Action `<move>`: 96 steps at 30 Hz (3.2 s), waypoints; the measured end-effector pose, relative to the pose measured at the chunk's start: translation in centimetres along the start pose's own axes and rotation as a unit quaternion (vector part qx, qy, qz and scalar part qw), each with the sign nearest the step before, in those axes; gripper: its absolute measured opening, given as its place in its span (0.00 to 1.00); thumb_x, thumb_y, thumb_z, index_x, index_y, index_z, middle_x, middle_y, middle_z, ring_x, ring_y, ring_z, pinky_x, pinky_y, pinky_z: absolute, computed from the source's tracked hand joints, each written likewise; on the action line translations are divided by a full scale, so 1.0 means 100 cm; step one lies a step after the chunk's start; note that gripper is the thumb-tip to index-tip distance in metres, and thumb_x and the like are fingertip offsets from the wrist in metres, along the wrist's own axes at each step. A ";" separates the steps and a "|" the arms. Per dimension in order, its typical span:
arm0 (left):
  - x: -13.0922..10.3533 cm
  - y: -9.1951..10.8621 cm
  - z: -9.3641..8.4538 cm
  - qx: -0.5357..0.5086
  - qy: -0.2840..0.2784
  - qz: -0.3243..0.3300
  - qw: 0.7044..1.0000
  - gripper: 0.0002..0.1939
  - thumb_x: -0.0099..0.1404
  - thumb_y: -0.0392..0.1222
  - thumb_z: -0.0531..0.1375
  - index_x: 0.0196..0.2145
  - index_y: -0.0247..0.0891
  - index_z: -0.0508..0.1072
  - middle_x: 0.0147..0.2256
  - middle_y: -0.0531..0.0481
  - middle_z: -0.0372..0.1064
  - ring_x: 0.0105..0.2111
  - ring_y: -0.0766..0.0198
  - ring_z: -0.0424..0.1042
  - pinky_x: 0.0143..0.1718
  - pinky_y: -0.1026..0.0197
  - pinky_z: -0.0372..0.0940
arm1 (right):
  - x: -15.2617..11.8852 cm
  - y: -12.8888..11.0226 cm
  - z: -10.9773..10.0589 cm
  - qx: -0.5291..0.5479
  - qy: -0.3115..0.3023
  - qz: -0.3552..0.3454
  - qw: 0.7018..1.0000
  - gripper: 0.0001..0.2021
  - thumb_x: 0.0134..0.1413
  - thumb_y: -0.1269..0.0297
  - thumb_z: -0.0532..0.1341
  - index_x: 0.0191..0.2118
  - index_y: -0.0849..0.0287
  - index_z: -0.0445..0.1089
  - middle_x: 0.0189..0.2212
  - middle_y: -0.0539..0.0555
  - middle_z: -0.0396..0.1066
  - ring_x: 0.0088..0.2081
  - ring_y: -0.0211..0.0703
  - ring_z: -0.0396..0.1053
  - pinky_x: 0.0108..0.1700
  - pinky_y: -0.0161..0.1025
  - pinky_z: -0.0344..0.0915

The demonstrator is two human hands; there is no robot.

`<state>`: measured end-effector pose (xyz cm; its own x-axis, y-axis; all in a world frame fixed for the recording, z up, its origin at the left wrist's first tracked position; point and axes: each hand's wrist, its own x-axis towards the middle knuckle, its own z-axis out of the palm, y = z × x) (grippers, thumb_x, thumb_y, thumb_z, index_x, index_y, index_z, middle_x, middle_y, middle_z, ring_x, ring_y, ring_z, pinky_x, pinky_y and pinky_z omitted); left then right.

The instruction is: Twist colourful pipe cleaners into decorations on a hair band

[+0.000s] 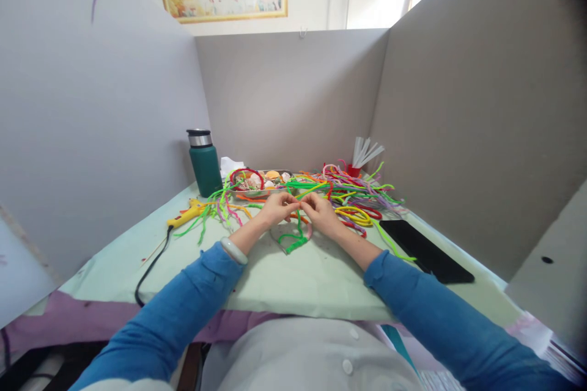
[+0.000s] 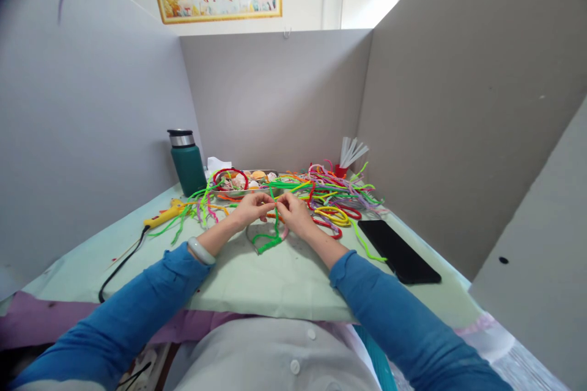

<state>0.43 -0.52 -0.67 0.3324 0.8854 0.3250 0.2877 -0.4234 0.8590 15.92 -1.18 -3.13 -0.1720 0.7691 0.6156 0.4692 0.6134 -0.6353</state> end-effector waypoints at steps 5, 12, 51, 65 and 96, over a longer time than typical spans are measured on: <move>0.000 0.002 -0.001 -0.040 -0.001 0.003 0.999 0.10 0.53 0.42 0.59 0.26 0.31 0.66 0.16 0.57 0.59 0.15 0.74 0.61 0.18 0.71 0.58 | 0.000 -0.002 -0.002 0.014 -0.003 -0.026 1.000 0.08 0.53 0.61 0.52 0.35 0.59 0.64 0.27 0.50 0.66 0.26 0.36 0.64 0.26 0.33 0.59; -0.004 0.007 -0.005 -0.160 -0.048 0.006 0.986 0.12 0.51 0.44 0.61 0.26 0.32 0.65 0.16 0.58 0.58 0.14 0.76 0.58 0.20 0.69 0.60 | 0.002 -0.007 -0.005 -0.021 -0.007 -0.096 0.995 0.09 0.54 0.60 0.54 0.35 0.58 0.66 0.34 0.53 0.67 0.39 0.41 0.64 0.41 0.39 0.61; 0.001 0.000 -0.003 0.023 -0.008 0.002 1.000 0.12 0.54 0.44 0.60 0.29 0.30 0.69 0.25 0.52 0.64 0.18 0.75 0.62 0.15 0.71 0.62 | -0.005 -0.011 -0.010 -0.185 -0.006 -0.068 0.980 0.08 0.54 0.65 0.53 0.34 0.60 0.67 0.22 0.51 0.68 0.26 0.37 0.65 0.29 0.32 0.53; 0.007 -0.016 0.001 0.179 0.019 0.003 0.984 0.11 0.54 0.40 0.55 0.31 0.32 0.74 0.25 0.50 0.70 0.17 0.72 0.64 0.14 0.71 0.57 | -0.005 -0.011 0.004 -0.297 0.001 -0.059 0.953 0.07 0.53 0.65 0.53 0.34 0.59 0.67 0.30 0.55 0.71 0.31 0.41 0.66 0.31 0.35 0.53; 0.007 -0.011 0.001 0.123 0.046 -0.019 0.991 0.09 0.54 0.40 0.56 0.30 0.31 0.72 0.25 0.50 0.68 0.17 0.72 0.65 0.16 0.70 0.61 | -0.005 -0.009 0.003 -0.004 -0.014 0.061 0.998 0.10 0.53 0.59 0.52 0.34 0.59 0.64 0.25 0.50 0.70 0.14 0.32 0.64 0.15 0.29 0.52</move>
<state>0.42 0.53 -1.38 0.2373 0.9106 0.3384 0.5120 -0.4133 0.7530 15.31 -2.12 -3.02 -0.1363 0.8430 0.5204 0.4943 0.5131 -0.7017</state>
